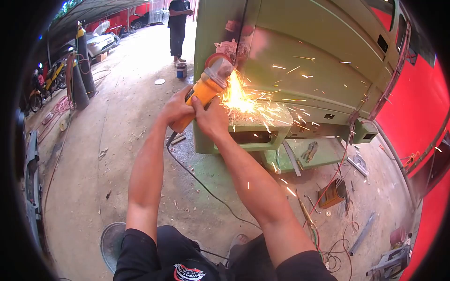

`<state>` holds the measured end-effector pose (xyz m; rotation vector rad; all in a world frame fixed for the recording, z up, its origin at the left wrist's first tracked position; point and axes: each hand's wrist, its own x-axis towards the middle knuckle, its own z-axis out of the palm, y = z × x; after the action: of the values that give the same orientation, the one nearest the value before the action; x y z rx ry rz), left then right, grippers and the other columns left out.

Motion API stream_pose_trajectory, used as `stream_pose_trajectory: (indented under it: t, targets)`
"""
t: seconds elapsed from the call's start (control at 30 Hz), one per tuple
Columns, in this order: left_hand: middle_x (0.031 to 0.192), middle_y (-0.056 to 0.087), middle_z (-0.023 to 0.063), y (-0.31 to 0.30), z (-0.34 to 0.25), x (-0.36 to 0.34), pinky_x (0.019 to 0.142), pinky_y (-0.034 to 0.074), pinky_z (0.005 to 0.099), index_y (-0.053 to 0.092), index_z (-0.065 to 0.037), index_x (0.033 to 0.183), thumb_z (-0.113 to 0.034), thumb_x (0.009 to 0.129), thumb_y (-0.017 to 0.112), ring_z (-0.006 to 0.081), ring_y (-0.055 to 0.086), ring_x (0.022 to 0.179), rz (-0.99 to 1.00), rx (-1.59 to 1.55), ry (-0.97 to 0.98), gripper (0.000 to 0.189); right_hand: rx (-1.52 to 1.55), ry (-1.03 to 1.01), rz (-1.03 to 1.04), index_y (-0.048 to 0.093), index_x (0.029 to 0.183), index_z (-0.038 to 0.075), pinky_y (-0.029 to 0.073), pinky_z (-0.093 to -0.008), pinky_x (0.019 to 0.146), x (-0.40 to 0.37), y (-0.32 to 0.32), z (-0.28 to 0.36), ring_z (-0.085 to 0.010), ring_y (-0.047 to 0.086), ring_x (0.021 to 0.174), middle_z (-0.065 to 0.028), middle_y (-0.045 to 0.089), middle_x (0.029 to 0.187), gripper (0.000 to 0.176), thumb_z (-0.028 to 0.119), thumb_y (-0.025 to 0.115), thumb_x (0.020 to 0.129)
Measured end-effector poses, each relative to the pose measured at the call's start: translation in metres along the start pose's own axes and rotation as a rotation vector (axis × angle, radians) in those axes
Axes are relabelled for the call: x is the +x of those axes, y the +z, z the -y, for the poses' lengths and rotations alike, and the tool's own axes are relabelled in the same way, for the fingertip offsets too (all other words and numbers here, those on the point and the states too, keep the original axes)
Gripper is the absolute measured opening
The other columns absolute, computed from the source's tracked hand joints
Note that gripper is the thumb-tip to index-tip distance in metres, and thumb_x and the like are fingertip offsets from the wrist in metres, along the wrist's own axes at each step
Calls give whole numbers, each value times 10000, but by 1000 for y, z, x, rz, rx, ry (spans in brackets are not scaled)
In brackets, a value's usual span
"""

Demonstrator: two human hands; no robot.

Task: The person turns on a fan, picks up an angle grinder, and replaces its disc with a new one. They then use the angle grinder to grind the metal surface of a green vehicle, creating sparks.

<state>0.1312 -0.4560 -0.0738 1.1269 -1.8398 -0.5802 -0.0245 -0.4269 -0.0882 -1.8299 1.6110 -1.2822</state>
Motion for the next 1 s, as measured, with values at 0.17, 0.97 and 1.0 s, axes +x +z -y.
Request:
stream_pose_trajectory:
  t: [0.17, 0.97, 1.0]
  targets:
    - [1167, 685, 166, -4, -3, 3, 925, 513, 389, 529, -85, 1400, -304, 685, 799, 274, 671, 1043, 19, -69, -17, 795, 22, -13, -5, 523, 1232, -36, 500, -486, 926, 0, 0, 6, -418, 679, 1039, -260, 698, 1087, 709, 604, 573, 932]
    - [1164, 682, 163, -14, -16, 0, 929, 501, 385, 538, -74, 1384, -332, 691, 795, 270, 658, 1042, 30, 30, 0, 783, -39, -8, 13, 447, 1385, -15, 468, -521, 962, 0, 1, 5, -462, 640, 1089, -279, 675, 1129, 773, 639, 454, 973]
    - [1164, 682, 163, -13, -15, 1, 929, 501, 385, 538, -74, 1384, -332, 691, 795, 270, 658, 1042, 25, 30, -1, 783, -37, 9, 24, 441, 1387, -10, 466, -522, 962, -1, 0, 6, -463, 640, 1088, -279, 674, 1131, 770, 641, 445, 976]
